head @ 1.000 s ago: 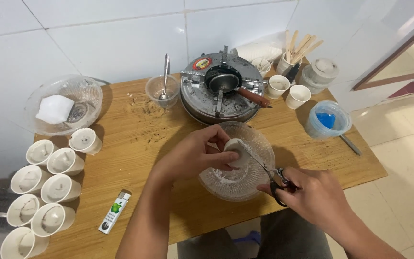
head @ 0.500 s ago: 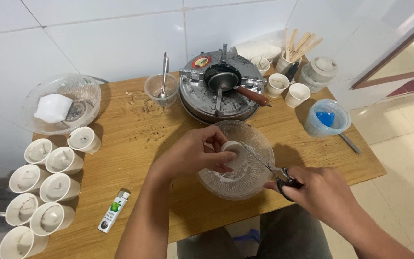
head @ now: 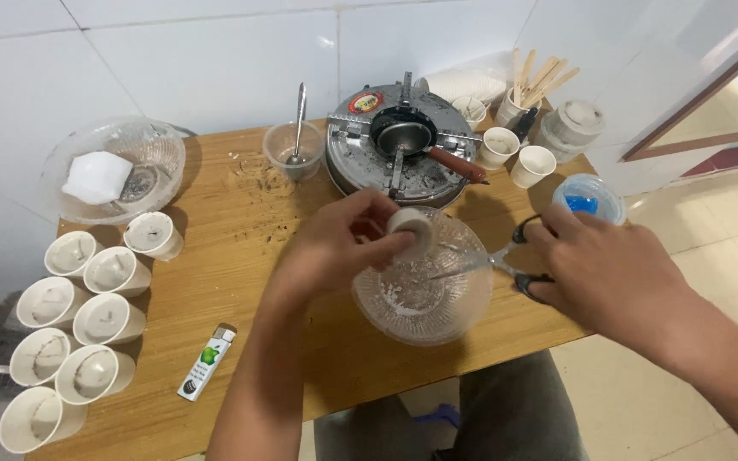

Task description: Trimming the edges of small white paper cups with scissors to prepare them for use as candle molds.

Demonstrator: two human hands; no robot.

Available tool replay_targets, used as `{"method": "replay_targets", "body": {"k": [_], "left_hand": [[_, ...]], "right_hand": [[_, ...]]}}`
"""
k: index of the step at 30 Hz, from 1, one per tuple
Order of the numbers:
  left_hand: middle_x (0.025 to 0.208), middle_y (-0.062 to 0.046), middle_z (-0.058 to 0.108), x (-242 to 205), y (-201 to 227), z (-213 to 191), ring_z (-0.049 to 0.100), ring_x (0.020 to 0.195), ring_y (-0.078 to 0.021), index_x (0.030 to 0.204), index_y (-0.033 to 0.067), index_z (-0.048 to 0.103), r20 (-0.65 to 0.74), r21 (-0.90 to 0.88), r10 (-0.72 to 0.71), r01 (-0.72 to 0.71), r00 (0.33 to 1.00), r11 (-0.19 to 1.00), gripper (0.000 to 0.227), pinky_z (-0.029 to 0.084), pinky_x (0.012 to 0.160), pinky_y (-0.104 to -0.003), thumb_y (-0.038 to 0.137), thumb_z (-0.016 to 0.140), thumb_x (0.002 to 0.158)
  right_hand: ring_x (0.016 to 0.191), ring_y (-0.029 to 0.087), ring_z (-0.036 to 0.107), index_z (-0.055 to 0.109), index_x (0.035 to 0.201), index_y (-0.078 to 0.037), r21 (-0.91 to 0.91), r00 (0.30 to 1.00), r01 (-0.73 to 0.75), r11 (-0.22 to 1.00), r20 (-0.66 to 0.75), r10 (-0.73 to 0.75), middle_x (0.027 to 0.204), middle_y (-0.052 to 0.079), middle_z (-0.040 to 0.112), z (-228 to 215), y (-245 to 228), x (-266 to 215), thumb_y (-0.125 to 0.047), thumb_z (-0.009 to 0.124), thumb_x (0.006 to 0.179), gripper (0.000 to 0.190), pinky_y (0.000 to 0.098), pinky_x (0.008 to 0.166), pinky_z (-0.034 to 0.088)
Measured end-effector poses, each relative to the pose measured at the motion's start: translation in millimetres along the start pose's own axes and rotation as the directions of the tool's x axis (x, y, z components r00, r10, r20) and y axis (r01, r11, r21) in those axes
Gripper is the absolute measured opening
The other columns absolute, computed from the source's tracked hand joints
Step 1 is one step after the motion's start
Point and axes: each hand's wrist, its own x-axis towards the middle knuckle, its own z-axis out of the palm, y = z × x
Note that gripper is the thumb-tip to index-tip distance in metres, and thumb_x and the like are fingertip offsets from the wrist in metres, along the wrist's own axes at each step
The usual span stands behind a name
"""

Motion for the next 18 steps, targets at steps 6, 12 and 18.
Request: {"method": "replay_targets", "body": {"k": [6,12,18], "left_hand": [[0.093,-0.002,0.071,32.1,-40.7,34.9,0.063,0.076,-0.019,0.101,0.0166,0.062,0.113,0.358,0.45,-0.458,0.886,0.814,0.029,0.05,0.063,-0.033,0.043,0.069,0.09],[0.092,0.002,0.069,23.0,-40.1,30.7,0.062,0.075,-0.0179,0.097,0.019,0.059,0.066,0.542,0.424,-0.39,0.903,0.744,0.024,0.047,0.062,-0.033,0.039,0.072,0.091],[0.094,-0.001,0.067,32.1,-51.2,39.3,0.064,0.079,-0.0237,0.094,0.0193,0.056,0.06,0.578,0.445,-0.394,0.894,0.714,0.026,0.048,0.062,-0.043,0.041,0.07,0.091]], "right_hand": [[0.096,0.024,0.07,0.059,0.114,-0.022,-0.105,0.999,0.034,0.994,-0.018,-0.036,0.11,-0.001,0.061,-21.2,-15.1,6.4,-0.065,0.065,0.084,0.052,0.0422,0.057,0.059],[0.09,0.021,0.07,0.06,0.114,-0.024,-0.186,0.999,0.023,0.982,-0.026,-0.029,0.103,-0.002,0.063,-23.1,-21.4,1.0,-0.063,0.06,0.087,0.048,0.0377,0.053,0.057],[0.088,0.022,0.068,0.057,0.109,-0.023,-0.217,0.998,0.037,0.975,-0.032,-0.045,0.107,0.0,0.057,-23.9,-20.8,-5.2,-0.065,0.062,0.083,0.05,0.0393,0.055,0.057]]}}
